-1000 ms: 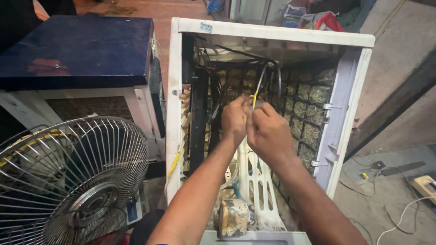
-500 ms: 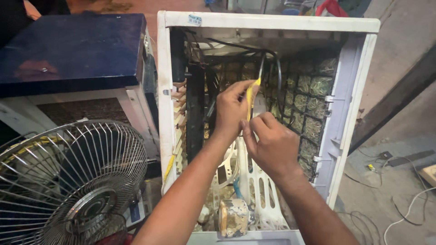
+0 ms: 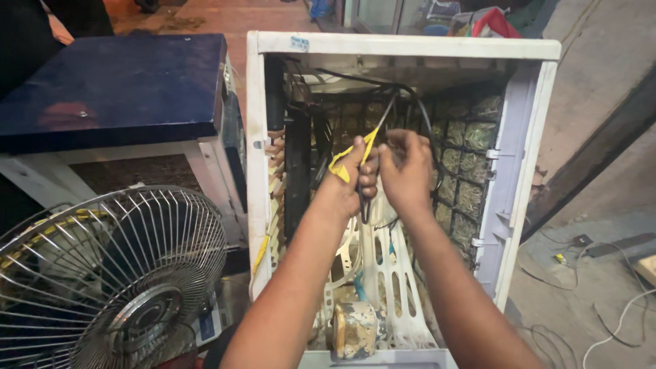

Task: The person repairs the internal wiring of a white appliance, likely an air conditioner, by stripping wires, twisting them together, and securing connections with yellow electrical tape. They also use a multimeter to test the electrical circuit and plug a power cord into a socket to verify functionality.

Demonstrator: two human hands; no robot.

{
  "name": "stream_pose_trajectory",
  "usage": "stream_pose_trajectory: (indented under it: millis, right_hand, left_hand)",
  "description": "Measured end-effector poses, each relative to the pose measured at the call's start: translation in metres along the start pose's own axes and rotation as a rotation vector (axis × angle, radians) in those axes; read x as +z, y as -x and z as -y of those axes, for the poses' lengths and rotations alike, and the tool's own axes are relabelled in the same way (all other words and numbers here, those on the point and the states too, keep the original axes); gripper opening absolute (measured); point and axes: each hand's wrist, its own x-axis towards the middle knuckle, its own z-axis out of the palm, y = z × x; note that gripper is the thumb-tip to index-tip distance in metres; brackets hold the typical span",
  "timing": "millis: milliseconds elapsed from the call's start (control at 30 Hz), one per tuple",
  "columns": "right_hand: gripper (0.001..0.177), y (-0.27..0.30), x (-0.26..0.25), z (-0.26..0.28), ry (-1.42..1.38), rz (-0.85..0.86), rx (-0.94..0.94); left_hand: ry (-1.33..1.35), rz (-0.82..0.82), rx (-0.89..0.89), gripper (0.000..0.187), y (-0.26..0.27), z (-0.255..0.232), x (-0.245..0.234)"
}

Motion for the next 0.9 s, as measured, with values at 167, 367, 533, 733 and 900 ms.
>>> stream_pose_trajectory:
  millis: [167, 367, 533, 733, 900]
  right_hand:
    - [0.024, -0.002, -0.008, 0.007, -0.752, 0.301, 0.511]
    - [0.044, -0.02, -0.008, 0.028, -1.405, 0.431, 0.735]
    - [0.027, -0.003, 0.002, 0.028, -1.102, 0.356, 0.515]
    - [0.025, 0.009, -0.008, 0.022, -0.299, 0.16, 0.137]
    - [0.026, 0.029, -0.037, 0.047, -0.025, 0.182, 0.246]
  left_hand:
    - [0.048, 0.069, 0.013, 0.039, 0.016, 0.007, 0.011]
    - [0.046, 0.154, 0.075, 0.026, 0.023, -0.001, 0.021]
    - [-0.407, -0.06, 0.297, 0.022, 0.034, -0.011, 0.012]
    - [-1.579, -0.356, 1.091, 0.018, 0.054, -0.018, 0.016]
    - [-1.583, -0.383, 1.082, 0.017, 0.051, -0.019, 0.022]
